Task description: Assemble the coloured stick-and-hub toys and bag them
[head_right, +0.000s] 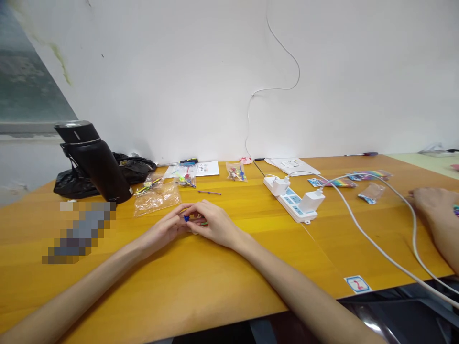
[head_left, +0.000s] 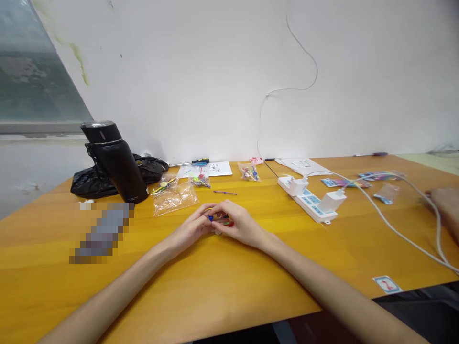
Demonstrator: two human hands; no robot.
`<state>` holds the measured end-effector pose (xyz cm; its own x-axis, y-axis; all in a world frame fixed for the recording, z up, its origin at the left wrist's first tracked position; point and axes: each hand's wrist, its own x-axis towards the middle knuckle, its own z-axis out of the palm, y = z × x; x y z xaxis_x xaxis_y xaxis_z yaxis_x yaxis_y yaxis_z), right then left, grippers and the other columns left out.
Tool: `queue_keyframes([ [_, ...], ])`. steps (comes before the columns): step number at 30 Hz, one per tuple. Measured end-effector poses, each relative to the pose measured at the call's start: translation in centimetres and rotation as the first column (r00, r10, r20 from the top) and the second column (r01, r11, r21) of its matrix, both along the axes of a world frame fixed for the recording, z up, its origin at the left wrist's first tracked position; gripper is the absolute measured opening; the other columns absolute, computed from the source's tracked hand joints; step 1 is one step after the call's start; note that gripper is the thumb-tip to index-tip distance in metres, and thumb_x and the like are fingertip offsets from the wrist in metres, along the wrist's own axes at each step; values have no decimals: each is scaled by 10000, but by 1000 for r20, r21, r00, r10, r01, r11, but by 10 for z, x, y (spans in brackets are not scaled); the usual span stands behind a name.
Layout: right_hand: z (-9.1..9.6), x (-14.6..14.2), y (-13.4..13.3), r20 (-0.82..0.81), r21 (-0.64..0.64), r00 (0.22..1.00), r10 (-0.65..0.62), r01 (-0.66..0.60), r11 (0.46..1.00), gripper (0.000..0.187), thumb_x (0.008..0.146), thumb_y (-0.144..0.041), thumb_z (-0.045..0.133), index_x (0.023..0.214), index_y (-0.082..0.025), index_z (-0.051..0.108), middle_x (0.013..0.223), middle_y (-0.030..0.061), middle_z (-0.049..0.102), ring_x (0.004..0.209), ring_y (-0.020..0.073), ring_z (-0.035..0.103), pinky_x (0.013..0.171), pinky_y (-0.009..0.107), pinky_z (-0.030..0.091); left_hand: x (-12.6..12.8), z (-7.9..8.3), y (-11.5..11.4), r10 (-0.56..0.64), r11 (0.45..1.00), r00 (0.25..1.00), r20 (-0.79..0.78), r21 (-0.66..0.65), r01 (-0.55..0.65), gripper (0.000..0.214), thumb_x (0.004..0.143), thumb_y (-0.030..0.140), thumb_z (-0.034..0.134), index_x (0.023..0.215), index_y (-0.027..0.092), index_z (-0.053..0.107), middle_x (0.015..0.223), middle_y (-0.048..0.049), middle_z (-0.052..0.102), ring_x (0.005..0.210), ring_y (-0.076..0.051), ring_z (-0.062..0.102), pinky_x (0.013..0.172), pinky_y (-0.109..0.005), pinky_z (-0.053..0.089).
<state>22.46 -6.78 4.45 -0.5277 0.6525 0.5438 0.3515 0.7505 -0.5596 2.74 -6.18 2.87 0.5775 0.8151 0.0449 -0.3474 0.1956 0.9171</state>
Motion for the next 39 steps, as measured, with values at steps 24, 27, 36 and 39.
queue_keyframes([
  [24,-26,113,75,385,98,434,-815,859,503,271,939,-340,538,1123,-147,589,1098,152,661,1081,303,575,895,370,419,-16,8,6,544,607,678,-494,790,90,224,963,203,455,1115,221,618,1176,-68,629,1118,-223,584,976,-371,460],
  [27,-25,109,75,242,84,495,-834,846,526,271,953,-339,495,1125,-149,582,1153,154,629,1125,301,542,945,386,410,-17,5,9,549,621,641,-537,775,117,175,968,288,516,1066,209,637,1075,-65,660,1008,-225,606,903,-364,470],
  [36,-6,55,43,126,58,898,-422,418,907,206,1025,-284,449,1030,-197,637,1024,68,624,1003,208,573,922,351,442,-12,-1,10,370,789,792,-486,615,9,263,949,427,595,1030,195,689,957,-61,729,876,-210,656,785,-320,487],
  [39,5,37,25,177,109,950,-258,242,964,198,1042,-300,460,1052,-217,639,1059,72,631,1060,214,565,959,366,441,-11,1,12,360,815,842,-403,574,-75,256,933,430,629,995,187,679,975,-68,727,933,-220,672,871,-347,499],
])
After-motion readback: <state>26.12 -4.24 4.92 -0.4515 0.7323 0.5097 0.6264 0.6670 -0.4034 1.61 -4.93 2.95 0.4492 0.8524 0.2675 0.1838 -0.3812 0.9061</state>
